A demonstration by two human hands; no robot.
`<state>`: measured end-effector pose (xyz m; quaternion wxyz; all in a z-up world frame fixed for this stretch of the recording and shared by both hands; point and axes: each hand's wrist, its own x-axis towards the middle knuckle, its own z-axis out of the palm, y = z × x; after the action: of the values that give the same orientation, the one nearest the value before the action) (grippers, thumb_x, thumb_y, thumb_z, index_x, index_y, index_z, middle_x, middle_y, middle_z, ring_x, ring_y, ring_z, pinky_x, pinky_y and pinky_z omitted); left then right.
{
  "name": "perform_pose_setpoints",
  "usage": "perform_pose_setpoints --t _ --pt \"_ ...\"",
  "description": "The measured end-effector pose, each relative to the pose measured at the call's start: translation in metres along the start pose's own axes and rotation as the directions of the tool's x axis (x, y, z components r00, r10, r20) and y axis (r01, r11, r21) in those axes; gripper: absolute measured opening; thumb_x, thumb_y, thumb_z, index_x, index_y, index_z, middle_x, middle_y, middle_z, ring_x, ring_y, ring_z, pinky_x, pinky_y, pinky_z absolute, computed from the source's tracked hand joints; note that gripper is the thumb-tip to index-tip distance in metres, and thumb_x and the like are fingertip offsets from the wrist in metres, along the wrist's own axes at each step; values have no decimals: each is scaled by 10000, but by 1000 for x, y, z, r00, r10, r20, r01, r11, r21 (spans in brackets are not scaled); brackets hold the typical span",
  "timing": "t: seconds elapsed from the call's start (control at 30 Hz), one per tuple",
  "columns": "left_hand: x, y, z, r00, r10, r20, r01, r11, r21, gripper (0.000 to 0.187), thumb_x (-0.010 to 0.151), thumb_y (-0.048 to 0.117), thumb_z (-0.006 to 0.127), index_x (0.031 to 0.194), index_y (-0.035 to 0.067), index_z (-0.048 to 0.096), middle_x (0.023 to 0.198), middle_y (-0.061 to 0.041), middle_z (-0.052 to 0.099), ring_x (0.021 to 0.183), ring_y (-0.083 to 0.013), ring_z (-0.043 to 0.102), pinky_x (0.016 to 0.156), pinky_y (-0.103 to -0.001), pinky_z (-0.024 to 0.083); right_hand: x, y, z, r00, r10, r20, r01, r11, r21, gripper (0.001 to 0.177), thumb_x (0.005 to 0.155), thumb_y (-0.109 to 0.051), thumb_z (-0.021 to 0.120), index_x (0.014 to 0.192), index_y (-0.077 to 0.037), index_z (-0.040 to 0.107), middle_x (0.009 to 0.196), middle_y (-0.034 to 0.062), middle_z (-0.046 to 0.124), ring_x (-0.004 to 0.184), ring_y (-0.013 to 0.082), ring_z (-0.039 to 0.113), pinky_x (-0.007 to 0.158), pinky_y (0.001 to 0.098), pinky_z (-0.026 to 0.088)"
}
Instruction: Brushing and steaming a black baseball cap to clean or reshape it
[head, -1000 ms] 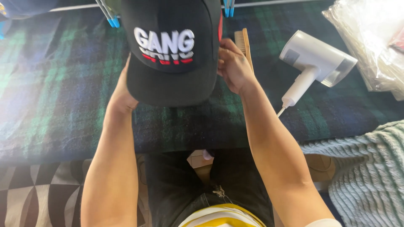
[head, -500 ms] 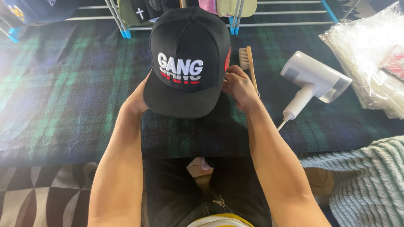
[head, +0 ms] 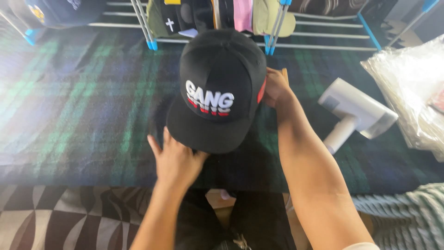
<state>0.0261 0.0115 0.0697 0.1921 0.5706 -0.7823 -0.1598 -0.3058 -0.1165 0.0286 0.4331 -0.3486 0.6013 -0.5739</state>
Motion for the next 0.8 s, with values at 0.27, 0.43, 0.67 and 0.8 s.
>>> perform_pose_setpoints --t 0.27,0.43,0.67,0.8 --pt "-9 39 64 997 37 -73 -51 981 -189 849 788 527 771 1486 160 456 1554 -111 402 1489 -370 218 1159 -732 -11 29 -44 45 995 -90 -46 94 991 90 316 1007 -195 571 1275 -77 689 1168 213 737 1113 412 706 980 567 555" --pt "1 58 66 997 -36 -65 19 969 -244 1020 682 603 873 1531 272 415 1600 1 378 1498 -307 208 1155 -682 53 14 -57 60 989 -105 -105 121 980 156 322 991 -221 588 1235 -44 699 1155 227 740 1109 409 708 968 575 555" --pt "13 60 32 961 10 -277 -117 921 -372 937 637 538 929 1336 -9 626 1306 -252 651 1278 -474 551 1102 -639 322 -39 -69 53 965 -109 -239 171 951 256 351 969 -258 612 1179 4 713 1137 246 744 1103 405 711 952 586 554" --pt "29 41 50 841 124 -527 -274 937 -216 849 648 558 907 1235 -17 696 1245 -243 691 1231 -441 613 1068 -573 432 -73 -74 54 946 -95 -310 194 932 305 376 956 -279 625 1146 31 721 1126 257 747 1100 403 713 943 593 554"
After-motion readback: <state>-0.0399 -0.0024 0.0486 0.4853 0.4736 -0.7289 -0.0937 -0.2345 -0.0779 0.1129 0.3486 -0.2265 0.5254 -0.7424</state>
